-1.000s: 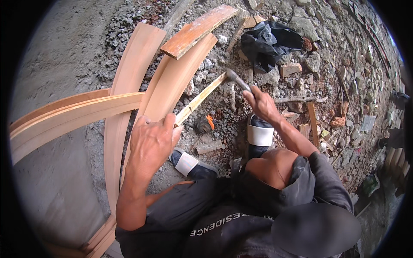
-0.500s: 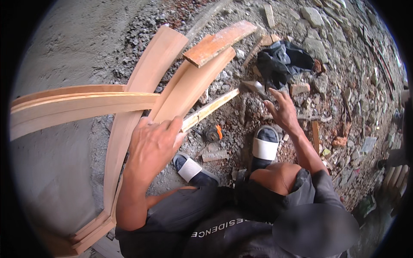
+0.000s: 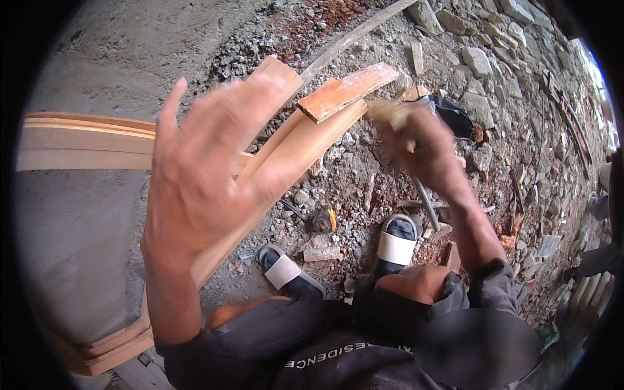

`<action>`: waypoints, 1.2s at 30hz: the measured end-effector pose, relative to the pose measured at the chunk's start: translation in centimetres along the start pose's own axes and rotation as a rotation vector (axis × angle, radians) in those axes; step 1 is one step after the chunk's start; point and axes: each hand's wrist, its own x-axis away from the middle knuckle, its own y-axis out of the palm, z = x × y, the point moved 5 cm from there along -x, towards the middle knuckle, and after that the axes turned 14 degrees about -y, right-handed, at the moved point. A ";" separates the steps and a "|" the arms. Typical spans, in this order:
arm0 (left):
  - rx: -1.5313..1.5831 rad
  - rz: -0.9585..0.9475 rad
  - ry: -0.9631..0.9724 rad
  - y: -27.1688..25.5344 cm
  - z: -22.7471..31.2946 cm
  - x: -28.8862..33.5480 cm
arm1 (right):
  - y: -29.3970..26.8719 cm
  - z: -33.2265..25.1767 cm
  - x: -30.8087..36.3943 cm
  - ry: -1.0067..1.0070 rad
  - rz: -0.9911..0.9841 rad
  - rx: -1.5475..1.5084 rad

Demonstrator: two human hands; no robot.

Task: The person assembles a wooden frame by measuring, cutting, and hammering nails into wooden planks. They use a tape measure to mark lengths, a hammer to drive nails, and align the planks to form a rectangular structure.

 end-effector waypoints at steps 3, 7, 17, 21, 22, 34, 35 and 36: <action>0.062 0.036 -0.214 4.3 -4.8 -0.7 | -6.4 2.4 -1.1 0.157 0.275 0.101; 0.074 -0.224 -0.435 14.3 -5.0 -2.7 | -12.9 7.3 -0.3 0.339 0.513 0.021; 0.139 -0.276 -0.562 26.4 -5.2 -0.9 | -16.5 9.4 -2.1 0.383 0.908 -0.026; 0.256 -0.140 -0.520 27.4 -5.2 -0.1 | -17.4 14.6 0.2 0.482 1.044 -0.109; 0.267 -0.111 -0.513 27.6 -5.0 -0.2 | -17.8 16.9 1.8 0.509 1.089 -0.085; 0.276 0.086 -0.443 29.2 -5.3 0.7 | -13.9 22.4 10.4 0.694 0.658 0.413; 0.253 0.071 -0.465 29.3 -5.7 1.0 | -12.3 20.4 8.8 0.718 0.571 0.183; 0.251 0.078 -0.457 29.2 -5.6 0.9 | -10.9 18.0 7.3 0.732 0.485 -0.040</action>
